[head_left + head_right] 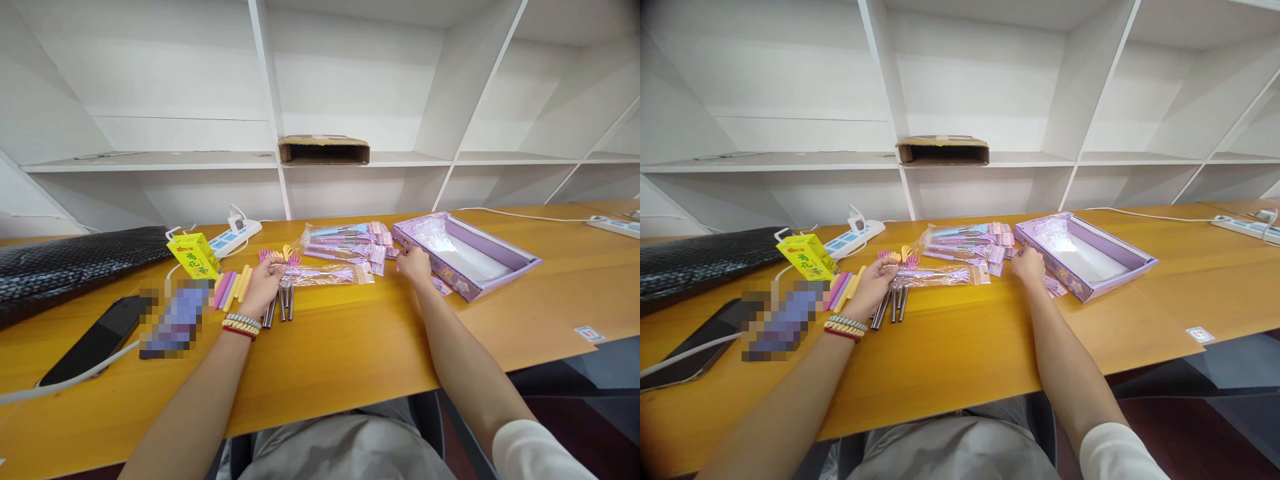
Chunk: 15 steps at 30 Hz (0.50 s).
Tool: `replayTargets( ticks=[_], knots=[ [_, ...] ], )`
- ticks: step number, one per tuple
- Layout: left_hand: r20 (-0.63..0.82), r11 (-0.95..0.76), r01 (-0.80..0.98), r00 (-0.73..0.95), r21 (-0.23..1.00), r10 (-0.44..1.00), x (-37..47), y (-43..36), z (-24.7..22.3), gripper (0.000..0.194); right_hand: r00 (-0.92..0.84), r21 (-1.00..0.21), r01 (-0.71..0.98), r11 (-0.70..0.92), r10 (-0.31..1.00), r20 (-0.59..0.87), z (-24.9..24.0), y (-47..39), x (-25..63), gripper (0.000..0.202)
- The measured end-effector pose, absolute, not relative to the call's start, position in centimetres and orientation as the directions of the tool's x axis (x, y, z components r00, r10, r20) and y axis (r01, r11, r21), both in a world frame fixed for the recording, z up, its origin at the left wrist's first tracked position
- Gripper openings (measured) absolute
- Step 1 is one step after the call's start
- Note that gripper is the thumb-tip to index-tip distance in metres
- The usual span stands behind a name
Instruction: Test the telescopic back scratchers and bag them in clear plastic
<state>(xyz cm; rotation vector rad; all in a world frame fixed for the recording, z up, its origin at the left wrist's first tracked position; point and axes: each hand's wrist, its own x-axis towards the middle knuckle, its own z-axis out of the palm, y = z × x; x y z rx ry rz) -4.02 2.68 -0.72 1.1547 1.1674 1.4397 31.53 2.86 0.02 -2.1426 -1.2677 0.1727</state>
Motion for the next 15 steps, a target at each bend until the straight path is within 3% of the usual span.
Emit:
replayTargets(
  ticks=[3,6,10,15],
  knots=[
    [0.098,-0.113,-0.177,-0.092,0.978,0.991,-3.8,2.5,-0.2,0.025,0.482,-0.743,0.666,-0.067,0.799,0.361,-0.2,3.1,30.5,0.024],
    [0.096,-0.124,-0.261,-0.118,0.957,0.988,-3.6,2.2,0.3,0.027,0.446,-0.895,0.418,0.152,0.825,0.348,-0.7,3.5,29.2,0.03],
    [0.113,-0.145,-0.256,-0.135,0.956,0.984,-3.6,2.2,0.3,0.028,0.37,-0.98,0.043,0.197,0.908,0.198,-0.9,3.4,27.6,0.037],
    [0.15,-0.18,-0.239,-0.139,0.954,0.979,-3.7,2.5,-0.1,0.029,0.317,-0.948,-0.202,0.245,0.933,0.174,-0.6,2.8,26.6,0.048]
  ],
)
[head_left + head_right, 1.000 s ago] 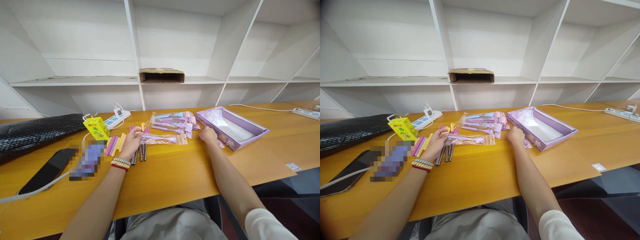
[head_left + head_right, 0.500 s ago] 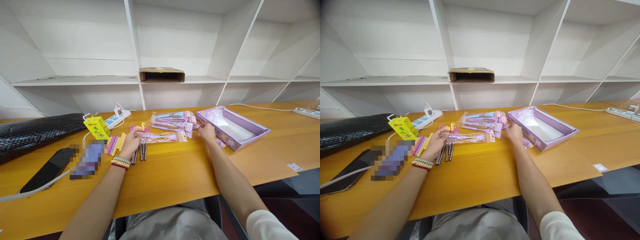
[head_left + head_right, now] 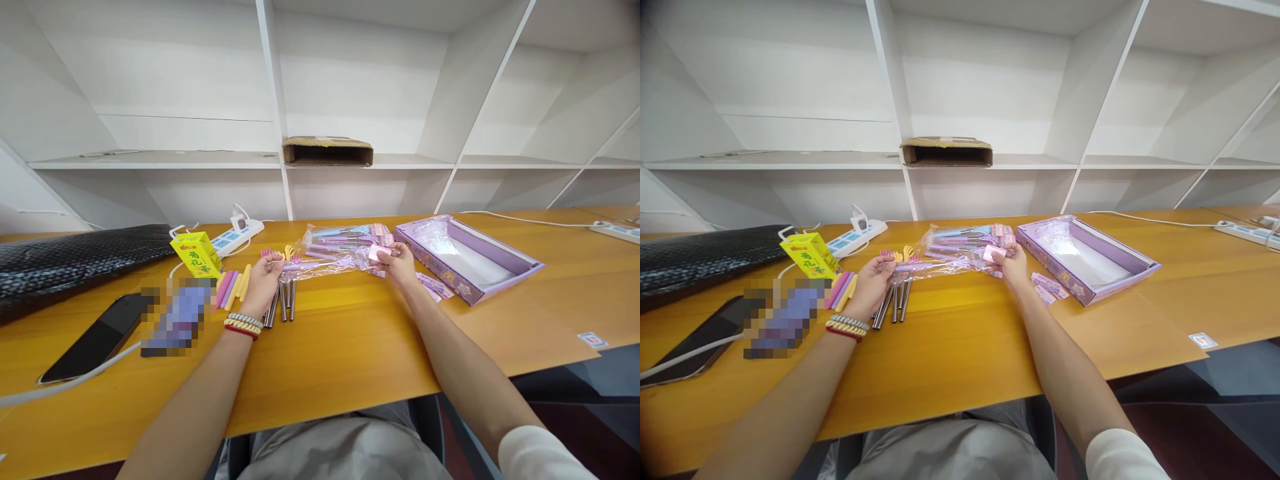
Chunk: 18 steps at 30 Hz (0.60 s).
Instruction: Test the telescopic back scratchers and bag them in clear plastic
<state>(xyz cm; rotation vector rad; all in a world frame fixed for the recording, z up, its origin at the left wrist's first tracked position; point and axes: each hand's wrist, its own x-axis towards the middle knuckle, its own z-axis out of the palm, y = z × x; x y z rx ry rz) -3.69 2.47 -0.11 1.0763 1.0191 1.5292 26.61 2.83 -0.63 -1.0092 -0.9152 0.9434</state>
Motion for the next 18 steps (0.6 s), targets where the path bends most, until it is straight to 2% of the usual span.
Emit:
replayTargets(
  ticks=[2,6,11,15,18],
  knots=[
    [0.163,-0.195,-0.232,-0.149,0.953,0.975,-3.7,2.6,-0.3,0.029,0.306,-0.948,-0.164,0.274,0.928,0.215,-0.7,2.7,26.4,0.047],
    [0.195,-0.229,-0.194,-0.179,0.954,0.964,-3.8,2.8,-0.6,0.03,0.335,-0.939,0.125,0.321,0.877,0.345,-1.1,2.7,25.9,0.025],
    [0.255,-0.285,-0.116,-0.219,0.952,0.942,-3.8,2.9,-1.0,0.031,0.381,-0.879,0.386,0.279,0.82,0.427,-1.2,2.5,25.0,0.022],
    [0.288,-0.31,-0.082,-0.206,0.947,0.935,-3.3,2.4,-0.8,0.031,0.372,-0.773,0.559,0.298,0.743,0.556,-1.4,2.4,24.6,0.025],
    [0.328,-0.339,-0.026,-0.194,0.94,0.925,-3.1,2.0,-0.4,0.03,0.304,-0.634,0.686,0.357,0.651,0.695,-1.7,2.3,24.4,0.025]
  ],
)
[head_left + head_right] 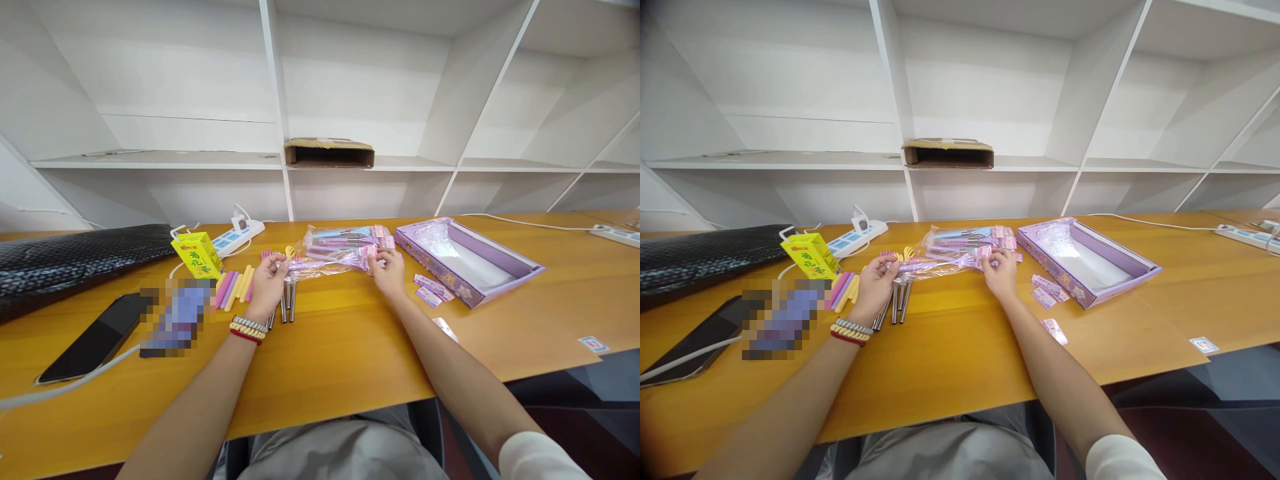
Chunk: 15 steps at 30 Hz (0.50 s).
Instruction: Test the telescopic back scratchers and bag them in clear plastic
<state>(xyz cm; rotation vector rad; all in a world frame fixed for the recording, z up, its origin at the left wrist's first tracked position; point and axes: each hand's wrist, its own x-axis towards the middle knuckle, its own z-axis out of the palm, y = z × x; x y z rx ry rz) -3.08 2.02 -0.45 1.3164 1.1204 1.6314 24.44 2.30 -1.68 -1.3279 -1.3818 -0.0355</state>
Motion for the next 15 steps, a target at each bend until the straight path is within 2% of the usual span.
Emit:
replayTargets(
  ticks=[4,8,11,15],
  knots=[
    [0.36,-0.361,0.024,-0.165,0.932,0.918,-2.9,1.6,-0.1,0.028,0.19,-0.448,0.822,0.351,0.572,0.798,-1.8,2.0,24.5,0.02],
    [0.374,-0.378,0.005,-0.159,0.926,0.914,-2.7,1.3,0.2,0.026,0.147,-0.368,0.881,0.297,0.567,0.81,-1.6,1.8,24.8,0.018],
    [0.371,-0.379,-0.016,-0.17,0.925,0.913,-2.8,1.3,0.3,0.027,0.173,-0.38,0.889,0.257,0.579,0.797,-1.6,1.9,25.2,0.016],
    [0.357,-0.369,-0.041,-0.18,0.928,0.917,-3.1,1.5,0.3,0.032,0.265,-0.491,0.836,0.247,0.602,0.753,-1.7,2.4,25.6,0.017]
  ],
)
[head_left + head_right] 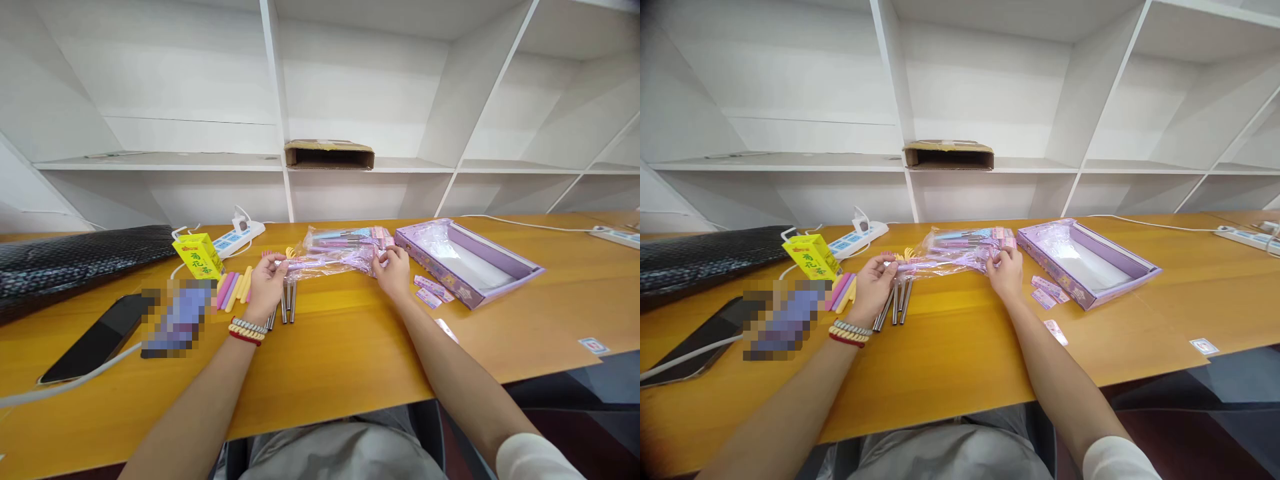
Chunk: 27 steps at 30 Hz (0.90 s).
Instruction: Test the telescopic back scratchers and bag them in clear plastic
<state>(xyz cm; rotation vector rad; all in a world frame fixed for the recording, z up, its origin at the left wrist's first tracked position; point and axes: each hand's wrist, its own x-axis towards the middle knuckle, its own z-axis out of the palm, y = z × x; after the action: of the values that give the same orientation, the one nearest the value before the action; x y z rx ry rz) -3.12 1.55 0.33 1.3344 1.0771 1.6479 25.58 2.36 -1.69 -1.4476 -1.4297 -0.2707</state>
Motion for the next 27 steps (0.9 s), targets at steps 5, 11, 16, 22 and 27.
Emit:
replayTargets(
  ticks=[5,11,16,22,27],
  knots=[
    [0.366,-0.383,-0.063,-0.189,0.921,0.911,-3.6,1.9,0.3,0.034,0.401,-0.749,0.624,0.223,0.731,0.552,-1.8,3.1,26.3,0.024],
    [0.357,-0.381,-0.124,-0.181,0.916,0.916,-3.8,2.1,0.2,0.031,0.462,-0.934,0.213,0.286,0.813,0.355,-2.0,3.8,26.7,0.029],
    [0.352,-0.382,-0.168,-0.183,0.909,0.918,-3.8,2.1,0.3,0.029,0.41,-0.941,-0.099,0.325,0.874,0.259,-1.9,3.7,26.5,0.035],
    [0.344,-0.378,-0.189,-0.191,0.906,0.919,-3.9,2.0,0.7,0.027,0.396,-0.942,-0.175,0.287,0.896,0.2,-1.6,3.6,26.8,0.041],
    [0.346,-0.38,-0.175,-0.193,0.908,0.918,-3.9,2.1,0.5,0.027,0.439,-0.944,-0.135,0.301,0.872,0.216,-1.6,3.7,27.0,0.043]
  ],
)
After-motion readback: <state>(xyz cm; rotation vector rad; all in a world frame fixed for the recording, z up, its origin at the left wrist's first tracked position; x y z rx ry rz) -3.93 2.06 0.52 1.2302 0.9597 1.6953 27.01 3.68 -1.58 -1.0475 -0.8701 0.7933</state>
